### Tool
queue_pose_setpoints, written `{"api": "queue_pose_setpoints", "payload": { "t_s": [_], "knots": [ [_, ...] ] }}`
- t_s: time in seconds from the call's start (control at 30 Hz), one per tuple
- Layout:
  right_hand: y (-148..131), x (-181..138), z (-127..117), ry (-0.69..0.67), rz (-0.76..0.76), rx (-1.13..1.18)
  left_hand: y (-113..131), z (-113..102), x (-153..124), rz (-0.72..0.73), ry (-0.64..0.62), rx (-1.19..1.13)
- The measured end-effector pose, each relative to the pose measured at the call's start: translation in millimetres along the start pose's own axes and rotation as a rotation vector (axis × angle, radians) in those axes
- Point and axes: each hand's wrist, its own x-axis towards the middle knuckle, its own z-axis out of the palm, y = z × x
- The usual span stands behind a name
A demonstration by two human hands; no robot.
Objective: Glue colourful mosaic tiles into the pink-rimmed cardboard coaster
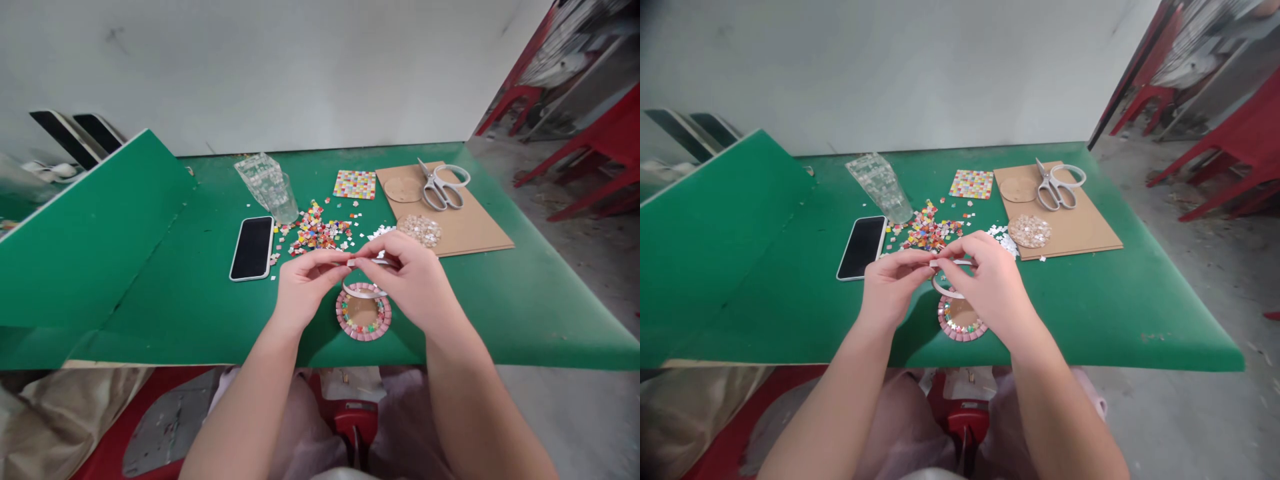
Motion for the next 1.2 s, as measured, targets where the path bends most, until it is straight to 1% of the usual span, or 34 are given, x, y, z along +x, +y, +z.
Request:
{"api": "queue_pose_setpoints", "payload": {
  "t_s": [0.23,0.47,0.7,0.9,1.2],
  "knots": [
    [-0.2,-0.5,0.5,0.018,-0.013,-0.018,-3.5,-3.1,-0.1,0.014,-0.028,0.057],
    [-0.8,0.6,1.9,0.030,0.004,-0.036,-4.2,-2.5,-0.9,0.021,-0.023,0.032],
    [1.8,-0.5,3.9,0.044,-0.003,-0.045,-5.2,-5.8,-0.4,-0.027,-0.054,0.047],
    [0.0,-0.5,5.0,0.030,0.008,-0.068,-5.8,-3.4,-0.4,0.021,-0.042,0.037],
    [-2.8,-1.7,7.9,0.048,0.027,-0.089,-9.2,0.4,-0.8,0.094,0.007,0.010]
  ]
}}
